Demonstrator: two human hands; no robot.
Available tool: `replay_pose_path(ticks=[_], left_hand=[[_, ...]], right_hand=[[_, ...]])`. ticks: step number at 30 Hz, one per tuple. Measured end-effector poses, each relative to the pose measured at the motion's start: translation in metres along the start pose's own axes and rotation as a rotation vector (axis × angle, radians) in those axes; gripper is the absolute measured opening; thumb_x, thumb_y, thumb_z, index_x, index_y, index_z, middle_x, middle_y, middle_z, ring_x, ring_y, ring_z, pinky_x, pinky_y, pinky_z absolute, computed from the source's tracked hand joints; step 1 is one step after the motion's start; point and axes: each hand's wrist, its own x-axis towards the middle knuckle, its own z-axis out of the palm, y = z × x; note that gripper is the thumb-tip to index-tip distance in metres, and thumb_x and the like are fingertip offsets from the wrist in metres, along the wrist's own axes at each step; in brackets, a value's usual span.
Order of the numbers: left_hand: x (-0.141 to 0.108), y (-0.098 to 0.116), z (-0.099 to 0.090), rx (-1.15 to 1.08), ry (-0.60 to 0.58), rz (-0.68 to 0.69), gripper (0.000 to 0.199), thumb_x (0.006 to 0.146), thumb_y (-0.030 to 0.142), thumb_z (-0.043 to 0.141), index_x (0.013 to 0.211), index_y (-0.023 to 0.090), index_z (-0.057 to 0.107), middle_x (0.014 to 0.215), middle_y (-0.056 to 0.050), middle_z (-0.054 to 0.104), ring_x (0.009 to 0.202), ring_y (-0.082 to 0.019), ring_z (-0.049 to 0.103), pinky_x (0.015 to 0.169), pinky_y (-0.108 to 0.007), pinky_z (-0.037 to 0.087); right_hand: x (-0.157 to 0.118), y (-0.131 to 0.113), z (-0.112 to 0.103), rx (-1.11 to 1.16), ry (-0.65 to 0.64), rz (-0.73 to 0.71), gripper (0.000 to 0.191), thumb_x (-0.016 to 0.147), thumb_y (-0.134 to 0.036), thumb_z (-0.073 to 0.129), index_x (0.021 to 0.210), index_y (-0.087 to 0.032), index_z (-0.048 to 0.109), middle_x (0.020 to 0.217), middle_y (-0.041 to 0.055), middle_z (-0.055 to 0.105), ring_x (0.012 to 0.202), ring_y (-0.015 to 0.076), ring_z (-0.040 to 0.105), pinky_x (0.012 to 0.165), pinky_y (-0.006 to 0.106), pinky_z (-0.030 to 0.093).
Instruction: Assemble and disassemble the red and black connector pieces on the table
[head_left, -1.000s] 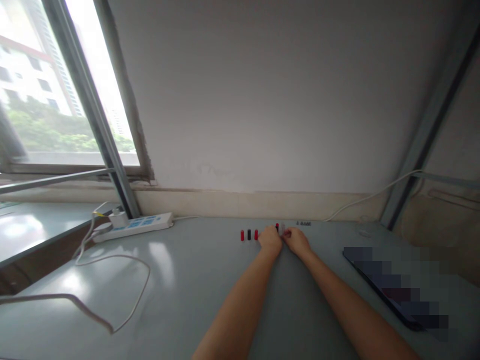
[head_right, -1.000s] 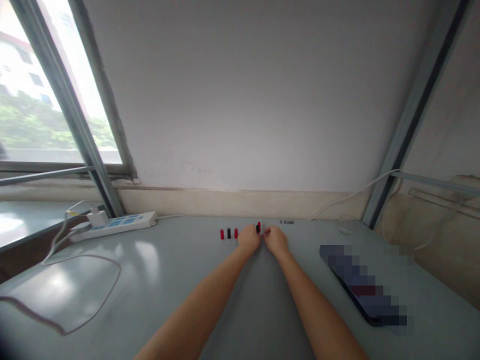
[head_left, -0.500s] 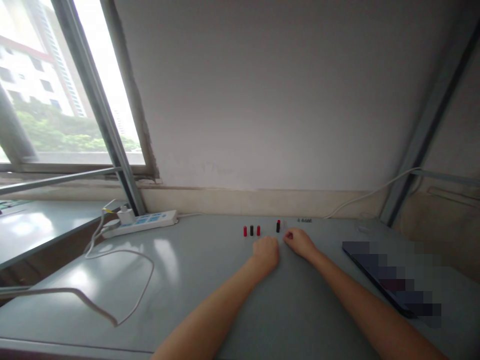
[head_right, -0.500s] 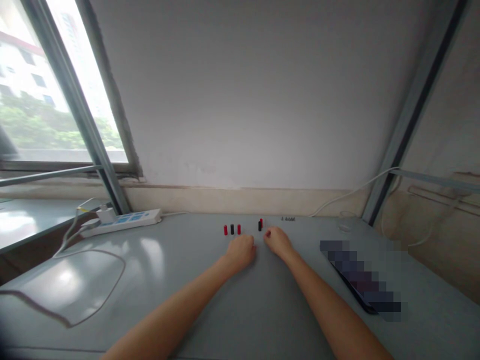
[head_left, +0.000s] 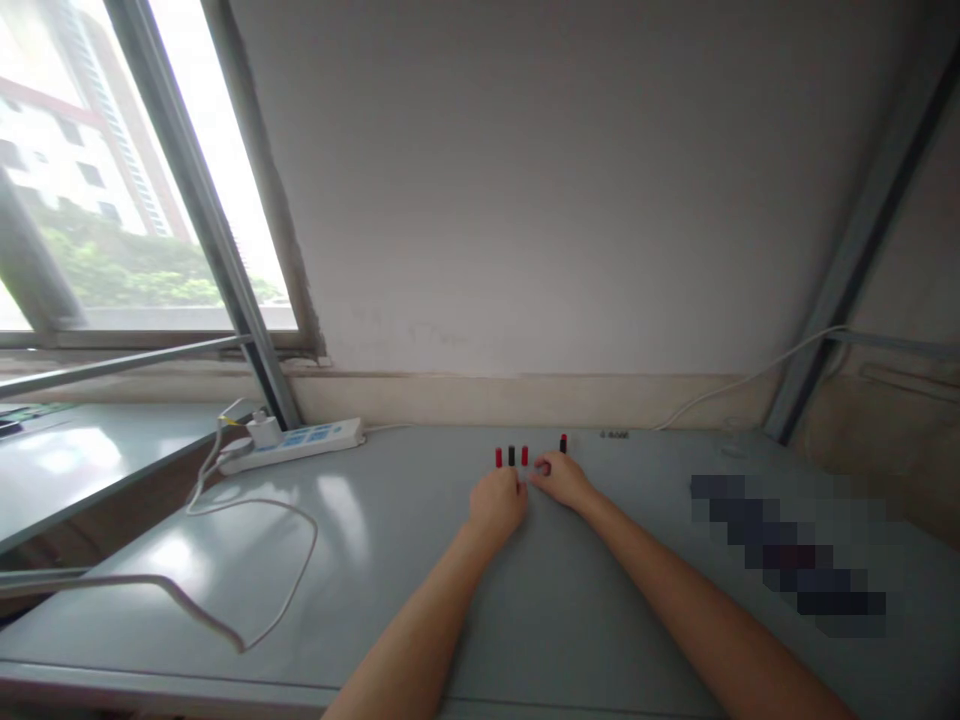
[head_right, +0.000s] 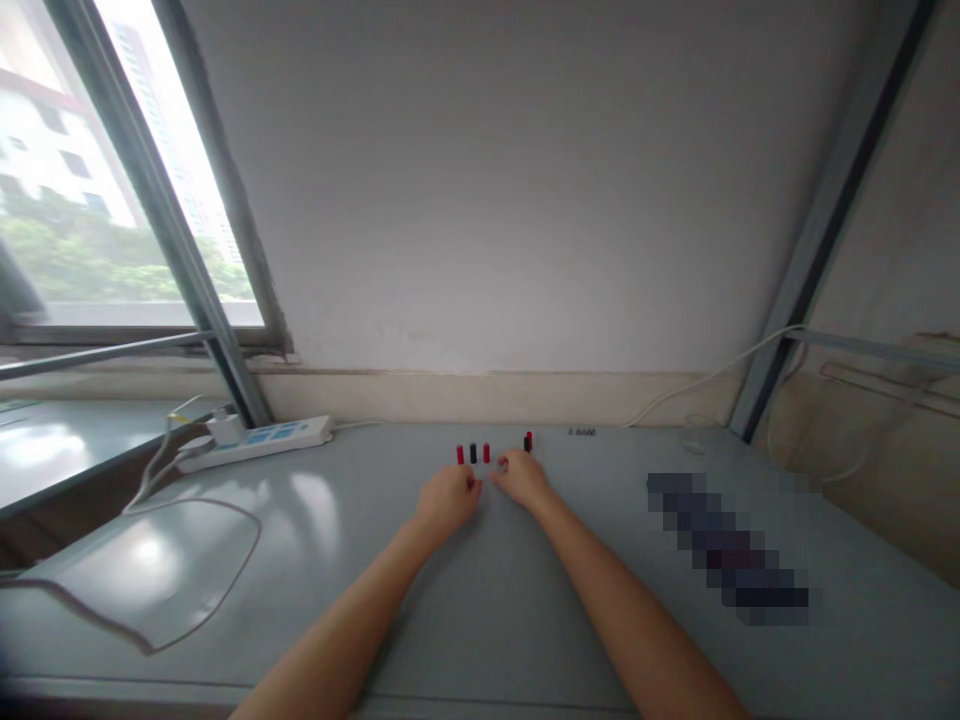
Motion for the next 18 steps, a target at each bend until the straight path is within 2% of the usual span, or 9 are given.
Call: replay_pose_path(ticks=[12,18], left_hand=[[-0.003,0.002,0.000,-0.029,0.027,0.012,0.029,0.079,0.023,0.036,0.091,0.014,0.061,0.092,-0.014,0.063,0.087,-0.025,0.058,0.072,-0.034,0.043],[-0.001,0.001,0.002,-0.102,0.041,0.022,0.029,0.080,0.028,0.037,0.086,0.013,0.061,0.090,-0.015,0.063,0.086,-0.026,0.058,0.070,-0.032,0.042]], right_hand=[[0.008,-0.013,0.009,-0.051,0.028,-0.051,0.017,0.071,-0.025,0.054,0.081,-0.014,0.062,0.077,0.0063,0.064,0.069,0.0143,0.055,0.057,0.022,0.035],[-0.003,-0.014,0.000,-0.078,0.004,-0.071,0.014,0.073,-0.021,0.051,0.079,-0.013,0.060,0.074,0.0066,0.065,0.064,0.0135,0.055,0.053,0.021,0.033]])
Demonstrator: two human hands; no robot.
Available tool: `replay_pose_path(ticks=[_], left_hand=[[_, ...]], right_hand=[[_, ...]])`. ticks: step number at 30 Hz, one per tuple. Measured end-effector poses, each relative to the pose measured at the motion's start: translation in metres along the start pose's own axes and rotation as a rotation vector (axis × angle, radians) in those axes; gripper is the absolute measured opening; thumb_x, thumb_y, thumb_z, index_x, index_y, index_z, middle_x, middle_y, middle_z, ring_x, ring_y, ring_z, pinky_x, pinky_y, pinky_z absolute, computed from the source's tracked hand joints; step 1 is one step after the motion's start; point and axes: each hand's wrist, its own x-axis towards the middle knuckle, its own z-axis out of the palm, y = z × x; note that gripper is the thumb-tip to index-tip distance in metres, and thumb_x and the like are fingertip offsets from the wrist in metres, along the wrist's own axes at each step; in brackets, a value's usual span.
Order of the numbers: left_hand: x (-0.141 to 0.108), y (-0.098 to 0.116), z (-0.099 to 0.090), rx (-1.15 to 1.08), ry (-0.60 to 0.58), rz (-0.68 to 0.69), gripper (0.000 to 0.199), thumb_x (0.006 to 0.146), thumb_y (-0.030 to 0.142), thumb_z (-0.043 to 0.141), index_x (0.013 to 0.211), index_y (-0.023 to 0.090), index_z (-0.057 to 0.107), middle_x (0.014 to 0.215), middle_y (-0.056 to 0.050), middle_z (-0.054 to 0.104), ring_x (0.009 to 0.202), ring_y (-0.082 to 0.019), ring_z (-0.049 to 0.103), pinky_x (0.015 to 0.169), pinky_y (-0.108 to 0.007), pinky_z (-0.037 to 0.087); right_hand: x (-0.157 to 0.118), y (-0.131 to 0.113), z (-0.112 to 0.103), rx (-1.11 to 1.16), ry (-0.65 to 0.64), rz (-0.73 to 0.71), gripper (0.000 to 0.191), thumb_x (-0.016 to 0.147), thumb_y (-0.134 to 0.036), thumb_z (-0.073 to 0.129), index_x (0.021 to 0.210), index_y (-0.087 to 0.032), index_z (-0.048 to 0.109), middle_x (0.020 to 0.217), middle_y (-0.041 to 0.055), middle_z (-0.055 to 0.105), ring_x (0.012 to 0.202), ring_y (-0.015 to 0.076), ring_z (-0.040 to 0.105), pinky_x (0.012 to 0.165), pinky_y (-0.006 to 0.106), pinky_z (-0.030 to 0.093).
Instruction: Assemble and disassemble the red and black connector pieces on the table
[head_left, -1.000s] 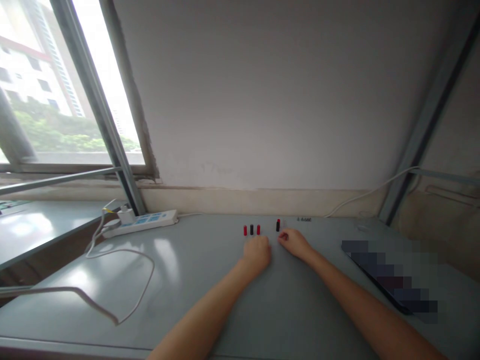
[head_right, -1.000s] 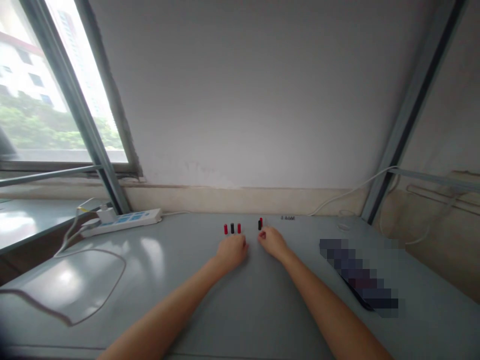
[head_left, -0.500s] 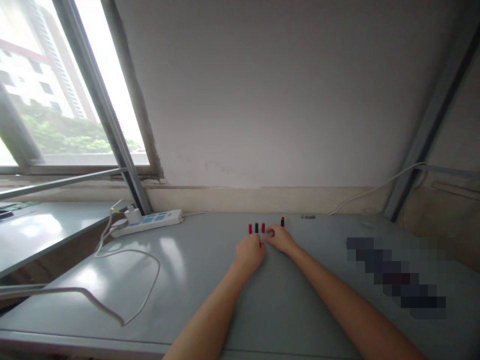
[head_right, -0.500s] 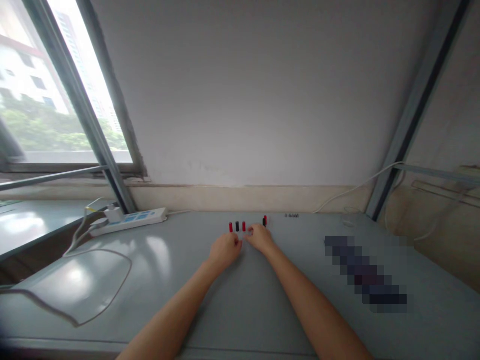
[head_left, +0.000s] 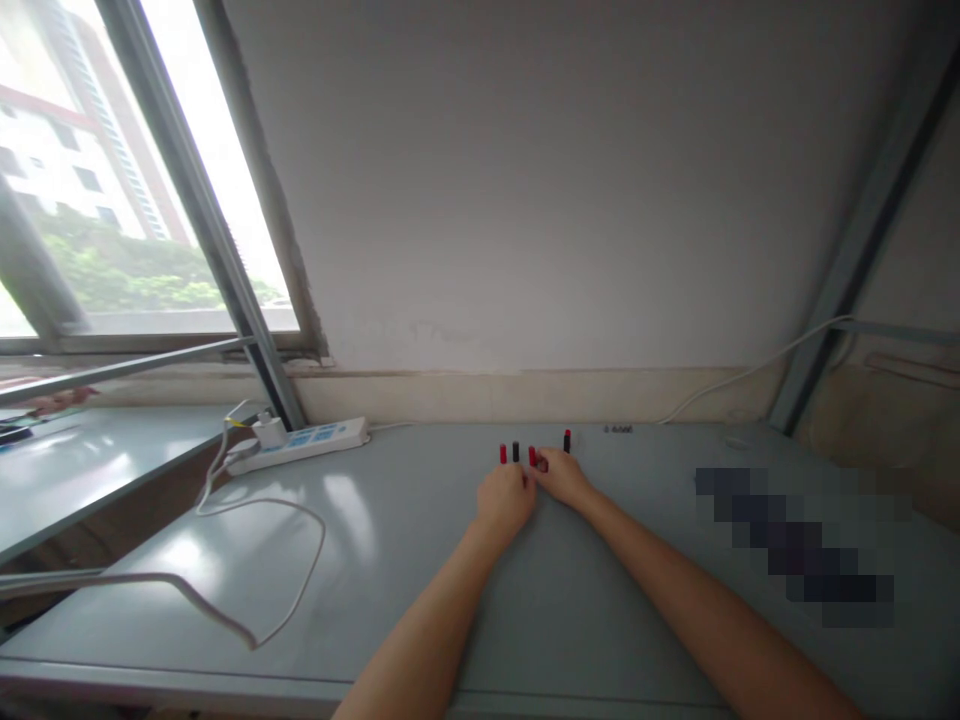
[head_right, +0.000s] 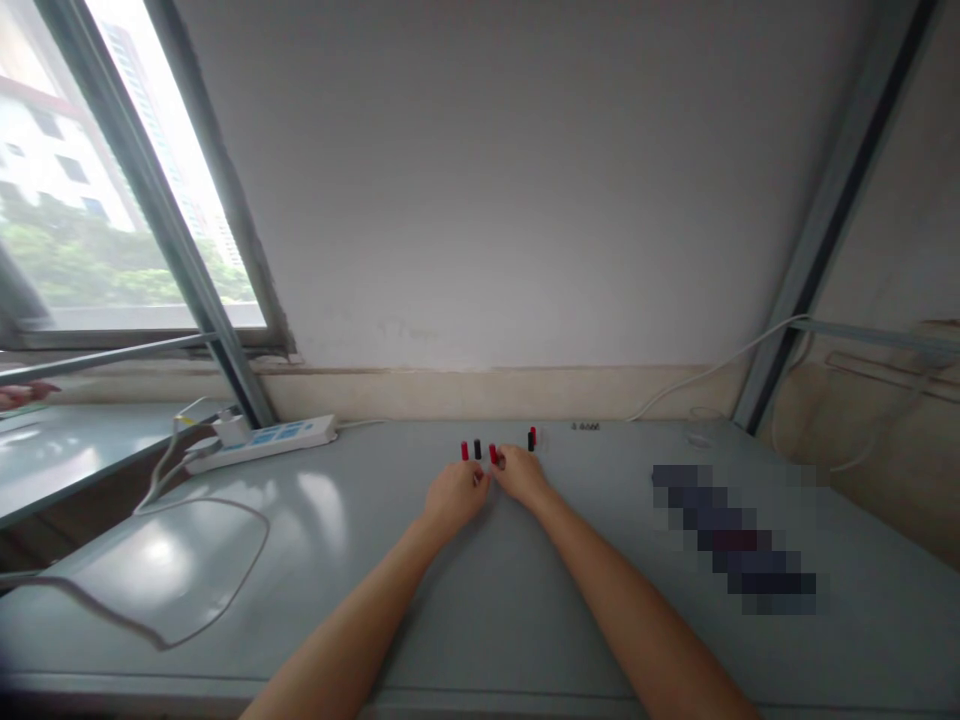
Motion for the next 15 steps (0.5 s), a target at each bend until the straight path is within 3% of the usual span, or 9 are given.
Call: replay_pose_path(ticks=[6,10,15], left_hand=[[0.002,0.002,0.005,-0.234,0.132,0.116,0.033,0.078,0.032,0.045,0.106,0.014,0.052,0.081,-0.009,0.064,0.075,-0.020,0.059,0.066,-0.028,0.042],[0.004,0.003,0.006,-0.405,0.164,0.256,0.020,0.078,0.018,0.043,0.092,0.017,0.057,0.078,-0.004,0.064,0.066,-0.014,0.057,0.063,-0.024,0.041],[0.005,0.004,0.007,-0.505,0.197,0.284,0.015,0.076,0.013,0.046,0.086,0.014,0.057,0.076,-0.004,0.063,0.069,-0.012,0.057,0.066,-0.023,0.042]], right_hand=[[-0.021,0.001,-0.027,-0.082,-0.084,-0.143,0.017,0.076,-0.019,0.044,0.077,-0.015,0.061,0.073,0.0064,0.065,0.064,0.0144,0.057,0.054,0.022,0.032],[-0.032,0.002,-0.043,-0.085,-0.108,-0.177,0.014,0.075,-0.018,0.047,0.079,-0.016,0.060,0.073,0.0058,0.065,0.063,0.0140,0.057,0.054,0.022,0.033],[-0.044,0.008,-0.048,-0.015,-0.045,-0.142,0.013,0.076,-0.021,0.048,0.080,-0.016,0.060,0.072,0.0046,0.064,0.062,0.0123,0.056,0.055,0.021,0.034]])
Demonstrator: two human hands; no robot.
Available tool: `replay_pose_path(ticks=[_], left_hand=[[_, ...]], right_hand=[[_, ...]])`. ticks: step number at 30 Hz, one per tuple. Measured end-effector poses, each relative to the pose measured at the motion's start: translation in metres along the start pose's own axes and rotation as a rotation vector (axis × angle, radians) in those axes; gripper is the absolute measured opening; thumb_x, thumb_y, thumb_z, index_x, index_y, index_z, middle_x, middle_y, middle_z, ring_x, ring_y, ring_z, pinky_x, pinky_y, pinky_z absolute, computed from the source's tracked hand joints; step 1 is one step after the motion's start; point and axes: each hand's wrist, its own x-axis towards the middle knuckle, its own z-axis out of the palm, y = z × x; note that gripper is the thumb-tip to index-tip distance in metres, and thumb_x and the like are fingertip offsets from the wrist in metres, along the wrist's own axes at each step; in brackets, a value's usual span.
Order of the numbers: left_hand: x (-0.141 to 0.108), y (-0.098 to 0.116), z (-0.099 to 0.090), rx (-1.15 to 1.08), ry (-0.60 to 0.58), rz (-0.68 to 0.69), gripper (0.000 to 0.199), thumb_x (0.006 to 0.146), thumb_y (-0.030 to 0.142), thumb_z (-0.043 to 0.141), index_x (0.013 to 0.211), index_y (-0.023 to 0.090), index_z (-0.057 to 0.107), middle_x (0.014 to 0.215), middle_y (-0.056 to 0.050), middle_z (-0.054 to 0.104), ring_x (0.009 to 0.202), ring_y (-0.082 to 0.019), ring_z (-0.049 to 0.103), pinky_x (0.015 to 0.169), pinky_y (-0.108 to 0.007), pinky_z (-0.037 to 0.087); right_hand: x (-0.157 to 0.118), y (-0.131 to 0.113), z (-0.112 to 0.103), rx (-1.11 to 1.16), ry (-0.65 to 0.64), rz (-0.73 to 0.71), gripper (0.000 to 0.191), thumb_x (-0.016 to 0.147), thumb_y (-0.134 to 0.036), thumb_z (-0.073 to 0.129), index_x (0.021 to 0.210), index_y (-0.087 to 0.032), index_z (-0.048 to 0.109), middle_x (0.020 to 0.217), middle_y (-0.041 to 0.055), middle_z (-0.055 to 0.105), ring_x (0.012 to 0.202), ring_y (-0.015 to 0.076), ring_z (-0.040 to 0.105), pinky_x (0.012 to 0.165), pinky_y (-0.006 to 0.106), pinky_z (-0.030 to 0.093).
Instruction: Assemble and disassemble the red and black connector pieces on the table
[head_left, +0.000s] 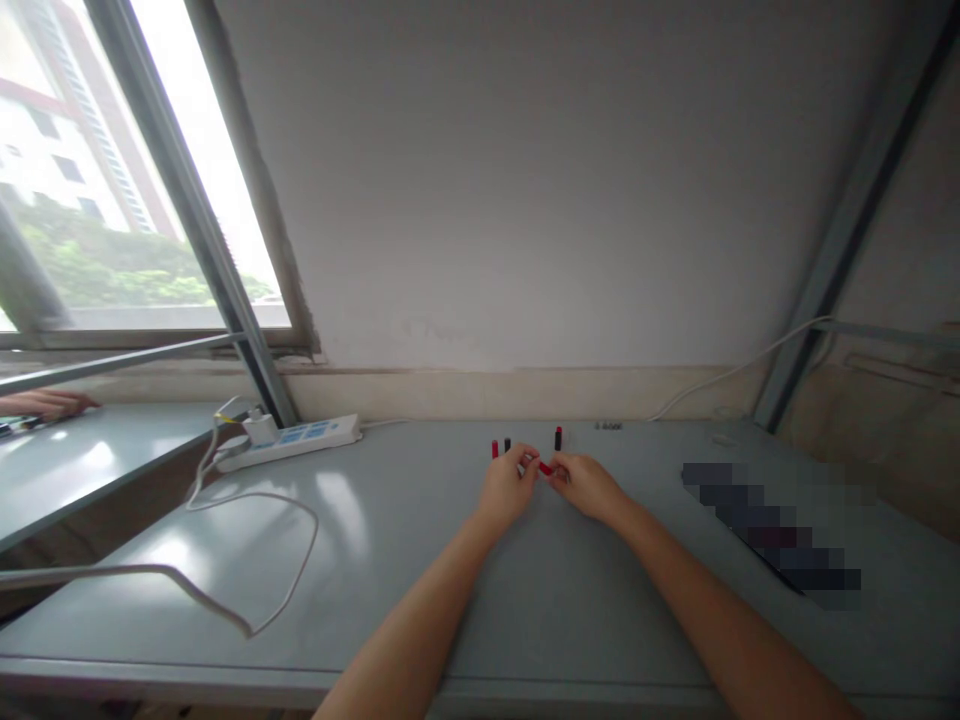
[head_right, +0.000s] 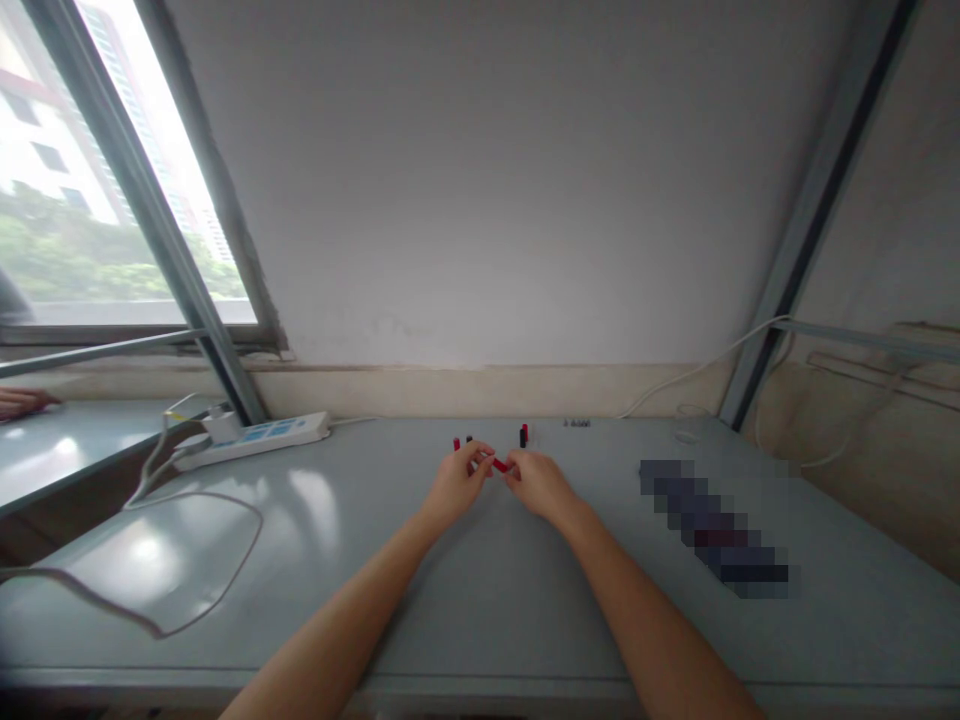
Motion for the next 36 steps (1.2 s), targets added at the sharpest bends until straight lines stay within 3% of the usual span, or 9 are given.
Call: replay_pose_path(ticks=[7,20,28,36], left_hand=[[-0.0008,0.0021,-0.0002,-0.043,-0.134,0.010,0.015,0.073,0.009,0.048,0.084,0.013,0.058,0.076,-0.004,0.062,0.067,-0.011,0.055,0.062,-0.022,0.042],[-0.0008,0.0050,0.0003,-0.101,-0.143,-0.059,0.015,0.075,0.014,0.046,0.083,0.012,0.058,0.076,-0.003,0.062,0.058,-0.008,0.054,0.055,-0.020,0.042],[0.0014,-0.0002,0.0023,-0.200,-0.138,-0.132,0.013,0.075,0.017,0.046,0.082,0.010,0.056,0.072,-0.004,0.063,0.041,-0.005,0.045,0.043,-0.018,0.038],[0.0021,-0.0032,0.0026,-0.285,-0.148,-0.199,0.009,0.075,0.015,0.048,0.080,0.011,0.054,0.071,-0.002,0.062,0.037,-0.003,0.044,0.041,-0.017,0.037]], right_hand=[[-0.0056,0.0094,0.0016,-0.047,0.061,-0.042,0.014,0.078,-0.024,0.048,0.080,-0.017,0.061,0.068,0.0030,0.064,0.059,0.0124,0.055,0.054,0.022,0.034],[-0.0064,0.0049,-0.0012,-0.090,0.081,0.019,0.012,0.076,-0.027,0.052,0.077,-0.018,0.060,0.061,0.0007,0.060,0.056,0.0116,0.053,0.054,0.022,0.032],[-0.0060,0.0099,0.0017,-0.112,0.097,0.042,0.011,0.073,-0.027,0.057,0.076,-0.017,0.058,0.065,0.0018,0.061,0.059,0.0122,0.053,0.053,0.022,0.030],[-0.0079,0.0080,0.0015,-0.029,0.043,-0.004,0.015,0.077,-0.030,0.051,0.077,-0.017,0.058,0.064,0.0014,0.059,0.056,0.0105,0.050,0.053,0.021,0.031]])
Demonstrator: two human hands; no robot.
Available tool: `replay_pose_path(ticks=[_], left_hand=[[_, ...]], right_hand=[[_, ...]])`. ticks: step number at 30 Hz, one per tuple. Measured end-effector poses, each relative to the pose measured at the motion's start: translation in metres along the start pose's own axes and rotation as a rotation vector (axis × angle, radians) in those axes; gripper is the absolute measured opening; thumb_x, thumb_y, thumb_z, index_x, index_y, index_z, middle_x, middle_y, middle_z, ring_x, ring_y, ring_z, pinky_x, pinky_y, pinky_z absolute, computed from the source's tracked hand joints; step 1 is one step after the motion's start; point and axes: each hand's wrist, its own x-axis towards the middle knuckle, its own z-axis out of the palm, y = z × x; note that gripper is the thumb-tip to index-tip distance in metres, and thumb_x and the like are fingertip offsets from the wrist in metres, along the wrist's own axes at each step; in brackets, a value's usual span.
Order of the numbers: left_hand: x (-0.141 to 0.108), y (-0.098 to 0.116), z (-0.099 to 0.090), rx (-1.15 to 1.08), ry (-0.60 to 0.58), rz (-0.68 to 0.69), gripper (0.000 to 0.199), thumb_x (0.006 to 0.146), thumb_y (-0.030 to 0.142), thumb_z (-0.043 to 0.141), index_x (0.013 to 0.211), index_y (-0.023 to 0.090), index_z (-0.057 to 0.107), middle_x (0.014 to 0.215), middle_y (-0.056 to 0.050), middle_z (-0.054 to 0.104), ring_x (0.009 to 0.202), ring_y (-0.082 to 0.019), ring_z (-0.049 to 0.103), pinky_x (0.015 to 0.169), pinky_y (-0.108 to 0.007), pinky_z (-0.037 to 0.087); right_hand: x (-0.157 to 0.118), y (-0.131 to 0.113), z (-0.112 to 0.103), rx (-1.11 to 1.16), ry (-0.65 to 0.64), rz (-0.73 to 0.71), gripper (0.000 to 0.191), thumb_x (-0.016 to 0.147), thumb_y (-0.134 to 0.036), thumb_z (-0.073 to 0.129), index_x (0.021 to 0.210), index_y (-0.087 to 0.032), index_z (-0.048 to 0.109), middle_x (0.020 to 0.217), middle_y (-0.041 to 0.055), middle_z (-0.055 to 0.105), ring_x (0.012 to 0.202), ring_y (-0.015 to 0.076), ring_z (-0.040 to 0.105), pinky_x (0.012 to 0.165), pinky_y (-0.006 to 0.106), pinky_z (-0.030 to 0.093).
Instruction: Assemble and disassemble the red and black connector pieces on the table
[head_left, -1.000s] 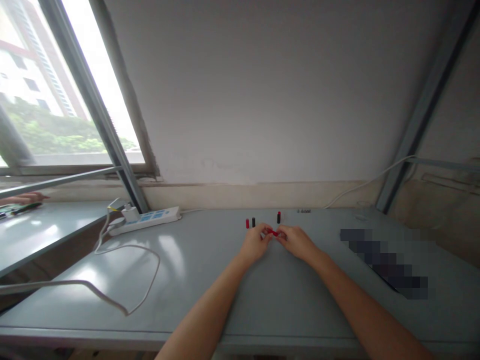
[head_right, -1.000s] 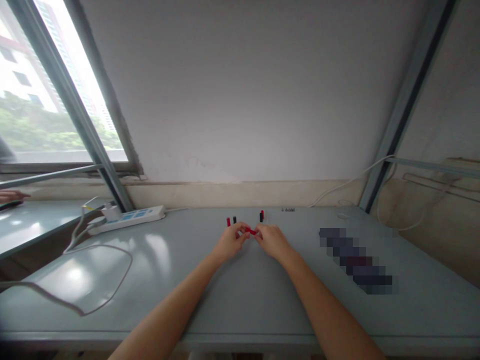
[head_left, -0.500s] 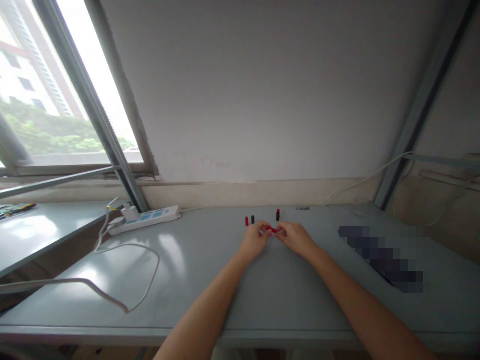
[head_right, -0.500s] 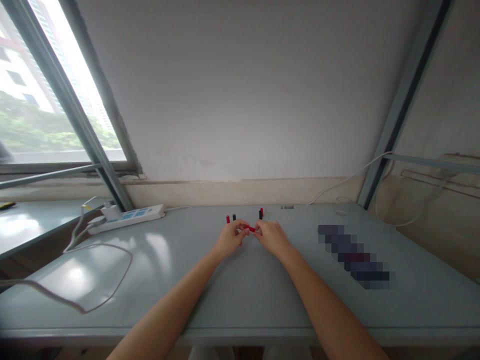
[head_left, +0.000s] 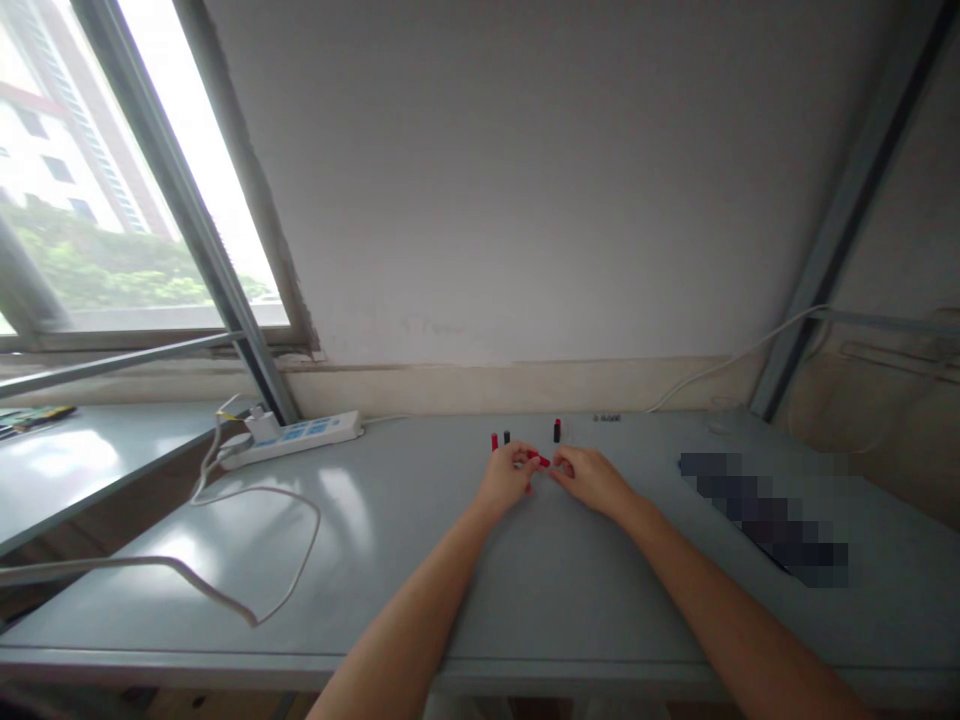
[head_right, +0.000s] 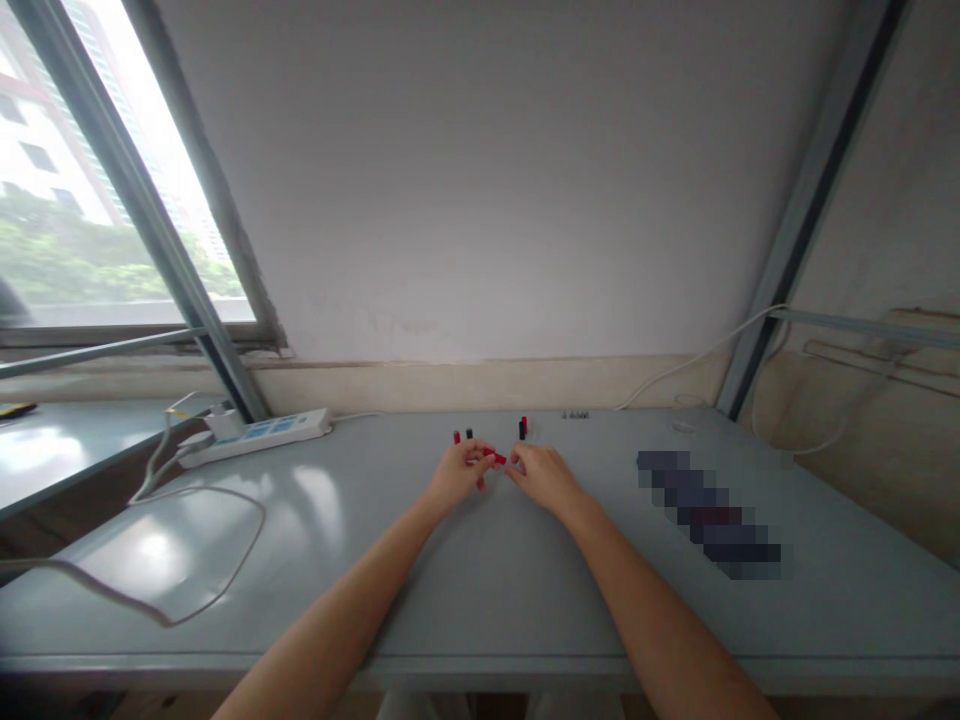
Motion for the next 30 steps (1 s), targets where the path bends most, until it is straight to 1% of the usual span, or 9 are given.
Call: replay_pose_path(ticks=[5,10,13,17,19,21,26,30], left_hand=[[-0.001,0.002,0.002,-0.029,-0.019,-0.019,0.009,0.071,0.014,0.053,0.079,0.011,0.054,0.068,-0.001,0.062,0.039,-0.003,0.046,0.043,-0.017,0.039],[0.001,0.004,-0.001,-0.004,0.027,0.003,0.012,0.072,0.020,0.053,0.079,0.011,0.056,0.068,-0.002,0.061,0.040,-0.004,0.046,0.044,-0.018,0.039],[0.000,0.006,-0.003,0.079,0.055,0.042,0.014,0.073,0.023,0.051,0.080,0.012,0.057,0.071,-0.003,0.062,0.044,-0.006,0.048,0.046,-0.020,0.040],[-0.005,0.007,-0.001,0.284,0.085,0.130,0.011,0.072,0.021,0.054,0.079,0.014,0.059,0.076,-0.004,0.064,0.062,-0.011,0.056,0.062,-0.023,0.043],[-0.006,0.006,0.001,0.366,0.066,0.153,0.012,0.073,0.020,0.053,0.081,0.015,0.060,0.079,-0.004,0.064,0.071,-0.013,0.057,0.069,-0.025,0.043],[-0.006,0.006,0.004,0.415,0.035,0.152,0.013,0.073,0.021,0.052,0.083,0.016,0.060,0.081,-0.004,0.065,0.076,-0.015,0.057,0.072,-0.026,0.042],[0.000,0.007,0.013,0.476,-0.050,0.130,0.015,0.073,0.021,0.053,0.084,0.017,0.061,0.082,-0.005,0.065,0.077,-0.016,0.058,0.071,-0.027,0.043],[0.009,0.012,0.021,0.523,-0.083,0.113,0.015,0.072,0.021,0.053,0.083,0.016,0.062,0.083,-0.007,0.065,0.079,-0.018,0.058,0.071,-0.028,0.043]], right_hand=[[0.000,0.001,0.001,0.011,0.000,-0.018,0.015,0.078,-0.029,0.048,0.076,-0.017,0.057,0.066,0.0016,0.059,0.056,0.0102,0.050,0.053,0.020,0.031],[0.000,0.002,-0.001,-0.096,-0.004,0.077,0.009,0.074,-0.024,0.052,0.076,-0.017,0.057,0.066,0.0025,0.061,0.058,0.0118,0.051,0.052,0.021,0.029],[0.000,0.005,-0.003,-0.136,-0.028,0.143,0.008,0.073,-0.023,0.053,0.076,-0.018,0.057,0.067,0.0031,0.061,0.059,0.0126,0.052,0.052,0.022,0.029],[0.001,0.012,-0.005,-0.145,-0.020,0.222,0.009,0.072,-0.022,0.052,0.077,-0.017,0.058,0.068,0.0043,0.062,0.061,0.0135,0.053,0.053,0.022,0.031],[0.002,0.017,-0.005,-0.127,-0.005,0.267,0.008,0.072,-0.020,0.052,0.076,-0.017,0.058,0.070,0.0048,0.062,0.062,0.0137,0.054,0.054,0.022,0.032],[0.004,0.021,-0.005,-0.083,0.005,0.311,0.008,0.070,-0.020,0.053,0.074,-0.016,0.059,0.071,0.0051,0.063,0.063,0.0135,0.054,0.055,0.022,0.034],[0.008,0.031,-0.004,0.051,0.013,0.376,0.007,0.068,-0.019,0.053,0.067,-0.016,0.060,0.068,0.0043,0.063,0.062,0.0126,0.055,0.056,0.021,0.037],[0.013,0.035,-0.008,0.083,-0.003,0.406,0.009,0.066,-0.018,0.052,0.064,-0.015,0.061,0.067,0.0050,0.063,0.061,0.0137,0.056,0.054,0.021,0.038]])
